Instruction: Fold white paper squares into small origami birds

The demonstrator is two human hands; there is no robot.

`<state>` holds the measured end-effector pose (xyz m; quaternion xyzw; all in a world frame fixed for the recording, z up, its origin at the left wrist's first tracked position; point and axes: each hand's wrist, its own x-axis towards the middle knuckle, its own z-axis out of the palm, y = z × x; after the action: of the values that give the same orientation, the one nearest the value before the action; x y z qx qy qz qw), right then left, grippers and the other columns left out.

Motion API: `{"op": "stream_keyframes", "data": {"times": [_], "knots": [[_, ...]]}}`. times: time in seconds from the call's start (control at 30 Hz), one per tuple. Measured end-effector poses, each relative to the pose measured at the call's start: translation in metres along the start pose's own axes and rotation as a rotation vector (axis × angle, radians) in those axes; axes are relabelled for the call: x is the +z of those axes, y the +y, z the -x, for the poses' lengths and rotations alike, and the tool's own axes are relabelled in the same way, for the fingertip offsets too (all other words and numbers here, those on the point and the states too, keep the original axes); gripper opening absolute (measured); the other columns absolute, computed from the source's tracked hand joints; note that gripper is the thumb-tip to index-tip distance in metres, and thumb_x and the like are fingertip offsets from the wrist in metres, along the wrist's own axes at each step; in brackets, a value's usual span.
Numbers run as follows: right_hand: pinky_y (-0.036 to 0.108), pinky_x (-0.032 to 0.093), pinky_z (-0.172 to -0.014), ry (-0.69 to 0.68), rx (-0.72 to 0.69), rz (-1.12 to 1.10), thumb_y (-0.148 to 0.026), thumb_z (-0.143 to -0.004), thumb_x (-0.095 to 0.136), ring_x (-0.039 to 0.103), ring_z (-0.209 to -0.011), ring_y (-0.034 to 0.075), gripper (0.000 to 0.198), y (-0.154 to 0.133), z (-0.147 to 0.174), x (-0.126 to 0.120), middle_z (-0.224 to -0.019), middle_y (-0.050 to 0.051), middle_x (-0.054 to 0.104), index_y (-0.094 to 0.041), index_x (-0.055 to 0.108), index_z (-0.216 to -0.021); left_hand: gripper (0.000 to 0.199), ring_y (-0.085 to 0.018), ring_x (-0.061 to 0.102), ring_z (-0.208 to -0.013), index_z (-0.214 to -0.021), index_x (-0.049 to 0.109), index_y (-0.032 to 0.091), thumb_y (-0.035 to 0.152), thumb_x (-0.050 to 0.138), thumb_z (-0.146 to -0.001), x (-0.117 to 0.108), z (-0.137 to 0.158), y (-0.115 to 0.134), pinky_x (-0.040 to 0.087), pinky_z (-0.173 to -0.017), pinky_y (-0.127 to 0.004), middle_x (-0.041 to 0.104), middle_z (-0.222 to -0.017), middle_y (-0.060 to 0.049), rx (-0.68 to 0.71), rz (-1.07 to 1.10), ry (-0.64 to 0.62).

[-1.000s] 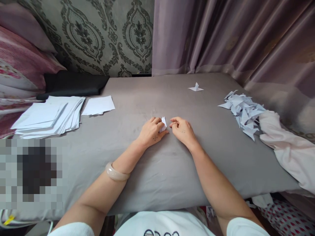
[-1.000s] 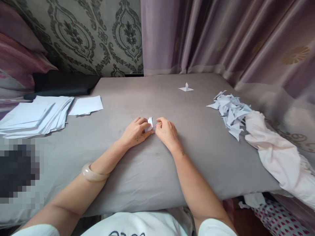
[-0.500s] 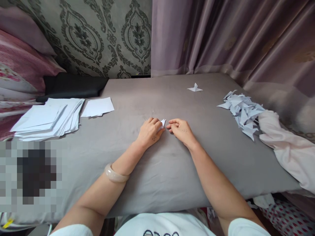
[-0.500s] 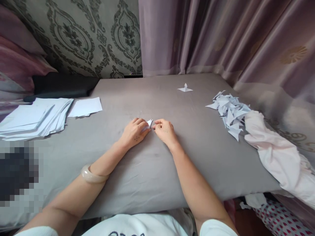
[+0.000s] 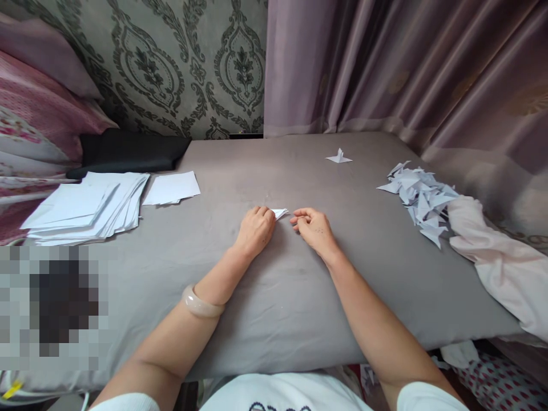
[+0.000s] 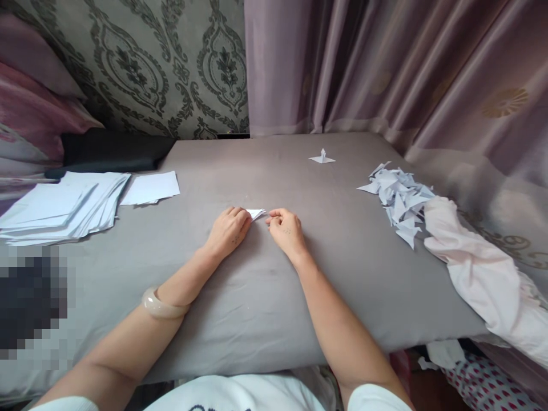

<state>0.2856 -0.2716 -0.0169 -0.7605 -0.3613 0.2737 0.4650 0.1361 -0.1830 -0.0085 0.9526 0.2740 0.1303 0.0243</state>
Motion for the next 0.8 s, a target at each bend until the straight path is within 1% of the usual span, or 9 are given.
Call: {"op": "stream_keyframes", "data": {"times": [0.2,0.27,0.37,0.43,0.5,0.57,0.63,0.73,0.8], "knots": [[0.025,0.05,-0.063,-0.016,-0.006,0.007,-0.011,-0.075,0.045,0.067,-0.065,0.013,0.024,0.002,-0.001,0.002,-0.084,0.003,0.074,-0.02,0.062,-0.089,0.026,-0.025,0.052,-0.094,-0.095,0.066,0.015,0.034,0.049,-0.094,0.005,-0.001,-0.005,0.042,-0.081,-0.036,0.061,-0.104,-0.013,0.026,0.031,0.116],[0.025,0.05,-0.062,-0.02,0.0,0.0,-0.011,-0.075,0.045,0.067,-0.064,0.013,0.024,0.002,-0.001,0.002,-0.084,0.003,0.074,-0.02,0.062,-0.089,0.026,-0.026,0.053,-0.097,-0.093,0.067,0.016,0.031,0.047,-0.094,0.005,-0.002,-0.005,0.041,-0.081,-0.037,0.063,-0.108,-0.012,0.043,0.022,0.12],[0.025,0.05,-0.062,-0.017,-0.002,-0.013,-0.01,-0.076,0.045,0.067,-0.063,0.012,0.023,0.001,0.0,0.002,-0.083,0.003,0.074,-0.019,0.062,-0.089,0.027,-0.024,0.057,-0.093,-0.09,0.067,0.015,0.026,0.043,-0.096,0.006,-0.004,-0.005,0.04,-0.08,-0.037,0.067,-0.101,-0.011,0.06,0.005,0.087],[0.025,0.051,-0.063,-0.014,-0.011,-0.031,-0.01,-0.076,0.046,0.066,-0.062,0.012,0.023,0.0,0.0,0.002,-0.082,0.003,0.073,-0.019,0.062,-0.089,0.027,-0.023,0.059,-0.087,-0.087,0.067,0.015,0.023,0.043,-0.095,0.005,-0.005,-0.006,0.039,-0.079,-0.037,0.069,-0.095,-0.01,0.015,0.012,0.105],[0.026,0.051,-0.063,-0.014,-0.021,-0.059,-0.011,-0.076,0.047,0.066,-0.063,0.012,0.022,-0.001,0.001,0.002,-0.083,0.003,0.073,-0.019,0.061,-0.09,0.023,-0.022,0.06,-0.087,-0.086,0.067,0.015,0.023,0.046,-0.094,0.002,-0.006,-0.007,0.039,-0.08,-0.037,0.07,-0.094,-0.01,-0.058,0.084,0.192],[0.027,0.052,-0.068,0.017,-0.049,-0.089,-0.012,-0.075,0.05,0.068,-0.07,0.014,0.021,-0.004,0.001,0.002,-0.084,0.004,0.073,-0.018,0.061,-0.092,0.02,-0.021,0.061,-0.087,-0.086,0.067,0.016,0.025,0.05,-0.092,-0.001,-0.008,-0.007,0.04,-0.082,-0.035,0.071,-0.093,-0.009,-0.165,0.273,0.334],[0.029,0.052,-0.076,0.061,-0.089,-0.144,-0.018,-0.076,0.056,0.068,-0.082,0.016,0.02,-0.009,0.002,0.001,-0.091,0.006,0.073,-0.018,0.061,-0.096,0.021,-0.019,0.061,-0.082,-0.086,0.068,0.016,0.031,0.053,-0.089,-0.005,-0.009,-0.005,0.042,-0.078,-0.032,0.07,-0.086,-0.007,-0.316,0.604,0.42],[0.029,0.052,-0.081,0.016,-0.069,-0.282,-0.036,-0.078,0.062,0.067,-0.095,0.018,0.029,-0.018,0.004,-0.002,-0.102,0.01,0.071,-0.017,0.06,-0.101,0.029,-0.014,0.058,-0.067,-0.084,0.07,0.014,0.041,0.06,-0.081,-0.008,-0.009,0.005,0.043,-0.065,-0.026,0.068,-0.075,-0.004,-0.574,1.148,0.34],[0.029,0.052,-0.077,-0.05,-0.013,-0.344,-0.044,-0.076,0.065,0.068,-0.092,0.018,0.037,-0.021,0.006,-0.003,-0.1,0.01,0.072,-0.018,0.058,-0.102,0.031,-0.012,0.056,-0.062,-0.081,0.07,0.013,0.042,0.065,-0.075,-0.008,-0.009,0.011,0.041,-0.06,-0.024,0.067,-0.072,-0.004,-0.683,1.357,0.246]]}}
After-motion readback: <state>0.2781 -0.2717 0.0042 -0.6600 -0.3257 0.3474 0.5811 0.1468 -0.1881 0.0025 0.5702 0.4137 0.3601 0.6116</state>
